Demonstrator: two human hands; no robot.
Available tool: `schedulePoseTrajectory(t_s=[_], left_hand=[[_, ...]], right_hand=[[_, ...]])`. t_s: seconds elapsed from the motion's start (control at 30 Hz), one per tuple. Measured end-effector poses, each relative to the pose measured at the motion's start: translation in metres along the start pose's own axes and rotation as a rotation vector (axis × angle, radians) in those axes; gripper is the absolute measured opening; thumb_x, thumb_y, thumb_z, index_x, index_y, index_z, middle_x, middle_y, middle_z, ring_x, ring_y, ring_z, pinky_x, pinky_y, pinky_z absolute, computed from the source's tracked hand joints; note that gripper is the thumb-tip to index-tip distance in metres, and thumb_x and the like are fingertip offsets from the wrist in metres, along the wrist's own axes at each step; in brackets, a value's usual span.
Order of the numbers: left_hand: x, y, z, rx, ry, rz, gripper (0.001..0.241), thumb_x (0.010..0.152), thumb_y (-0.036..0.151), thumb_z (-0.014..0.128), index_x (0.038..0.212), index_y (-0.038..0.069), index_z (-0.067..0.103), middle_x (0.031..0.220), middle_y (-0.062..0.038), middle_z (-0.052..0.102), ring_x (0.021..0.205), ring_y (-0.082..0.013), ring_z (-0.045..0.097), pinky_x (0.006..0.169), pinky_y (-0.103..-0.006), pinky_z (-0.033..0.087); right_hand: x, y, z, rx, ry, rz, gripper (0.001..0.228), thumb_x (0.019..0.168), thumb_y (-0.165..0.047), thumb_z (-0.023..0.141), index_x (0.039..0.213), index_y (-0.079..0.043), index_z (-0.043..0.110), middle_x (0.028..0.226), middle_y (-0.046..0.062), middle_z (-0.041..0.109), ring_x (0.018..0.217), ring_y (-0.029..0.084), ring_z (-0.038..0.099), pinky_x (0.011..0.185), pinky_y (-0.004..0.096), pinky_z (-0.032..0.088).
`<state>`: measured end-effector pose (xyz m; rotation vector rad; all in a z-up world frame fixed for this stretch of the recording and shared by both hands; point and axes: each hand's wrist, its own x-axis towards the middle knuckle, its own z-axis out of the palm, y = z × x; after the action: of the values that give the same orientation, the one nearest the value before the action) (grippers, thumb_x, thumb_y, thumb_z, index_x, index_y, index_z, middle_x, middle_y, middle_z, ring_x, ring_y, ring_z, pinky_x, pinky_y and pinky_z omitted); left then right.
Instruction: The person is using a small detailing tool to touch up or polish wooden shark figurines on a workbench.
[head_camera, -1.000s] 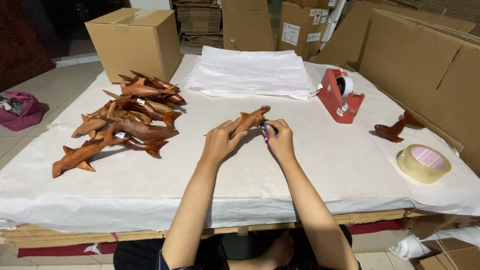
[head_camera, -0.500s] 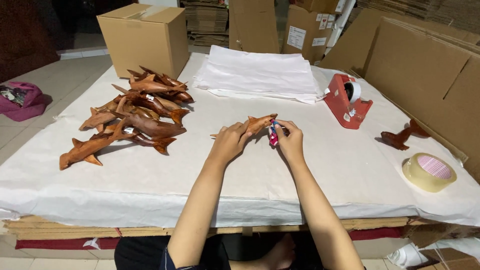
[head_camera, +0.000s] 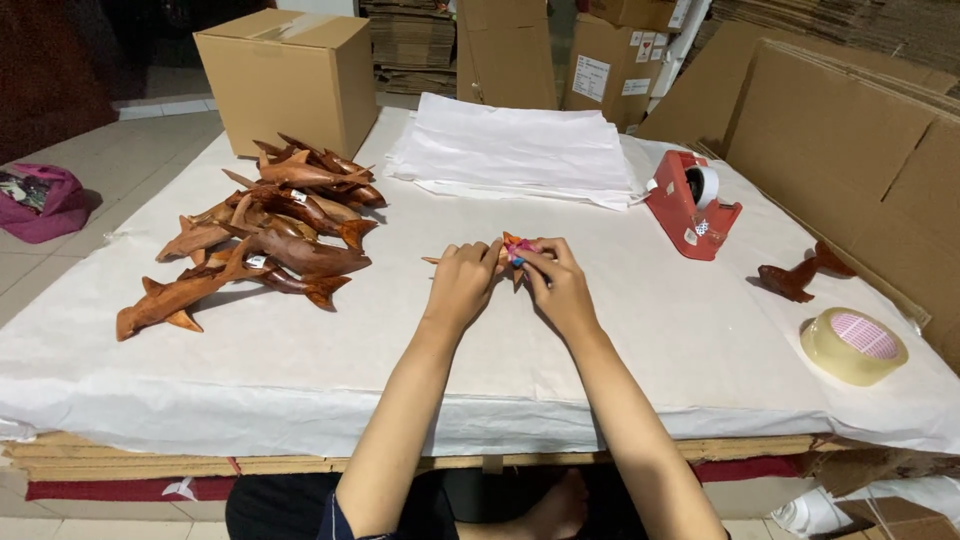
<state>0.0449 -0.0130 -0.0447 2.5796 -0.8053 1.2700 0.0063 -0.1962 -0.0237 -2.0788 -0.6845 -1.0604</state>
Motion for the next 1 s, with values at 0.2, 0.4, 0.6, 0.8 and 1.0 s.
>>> schedulePoseTrajectory(t_s=[0.2, 0.4, 0.6, 0.8, 1.0], left_hand=[[0.001, 0.000, 0.004, 0.076, 0.102, -0.008, 0.044, 0.090, 0.020, 0.065, 0.133, 0.009, 0.066, 0.101, -0.008, 0.070, 0.083, -0.0242, 0.067, 0.076, -0.0364, 0.048], [0.003, -0.001, -0.001, 0.098, 0.210, -0.132, 0.041, 0.093, 0.019, 0.062, 0.133, 0.009, 0.066, 0.104, -0.009, 0.069, 0.082, -0.0254, 0.066, 0.072, -0.0366, 0.047], [0.009, 0.007, -0.016, -0.042, 0.276, -0.230, 0.042, 0.104, 0.030, 0.054, 0.136, 0.004, 0.061, 0.107, -0.012, 0.067, 0.086, -0.0294, 0.067, 0.073, -0.0390, 0.049], [0.007, 0.008, -0.013, -0.066, 0.276, -0.339, 0.043, 0.106, 0.037, 0.049, 0.135, 0.007, 0.060, 0.107, -0.008, 0.065, 0.088, -0.0272, 0.066, 0.074, -0.0384, 0.050], [-0.001, -0.010, 0.005, -0.153, 0.248, -0.379, 0.044, 0.103, 0.044, 0.055, 0.133, 0.012, 0.061, 0.106, -0.003, 0.065, 0.092, -0.0250, 0.068, 0.076, -0.0391, 0.053]], right_hand=[[0.001, -0.016, 0.005, -0.093, -0.062, -0.068, 0.019, 0.091, 0.001, 0.067, 0.106, -0.006, 0.077, 0.108, 0.013, 0.063, 0.103, 0.037, 0.068, 0.091, 0.044, 0.057], [-0.005, -0.018, 0.013, 0.097, -0.248, -0.028, 0.017, 0.089, 0.000, 0.066, 0.099, -0.006, 0.078, 0.100, 0.011, 0.067, 0.097, 0.034, 0.071, 0.089, 0.044, 0.058], [0.003, 0.006, 0.001, 0.310, 0.086, 0.167, 0.021, 0.093, 0.003, 0.065, 0.103, -0.010, 0.079, 0.099, 0.007, 0.069, 0.095, 0.023, 0.070, 0.088, 0.035, 0.058], [0.005, -0.002, 0.001, 0.652, 0.155, 0.394, 0.015, 0.095, -0.004, 0.066, 0.105, -0.005, 0.078, 0.100, 0.008, 0.071, 0.095, 0.014, 0.066, 0.089, 0.032, 0.057], [0.000, 0.024, 0.006, 0.932, 0.502, 0.673, 0.025, 0.099, -0.011, 0.066, 0.123, -0.005, 0.068, 0.105, 0.003, 0.066, 0.099, 0.010, 0.066, 0.091, 0.025, 0.056]])
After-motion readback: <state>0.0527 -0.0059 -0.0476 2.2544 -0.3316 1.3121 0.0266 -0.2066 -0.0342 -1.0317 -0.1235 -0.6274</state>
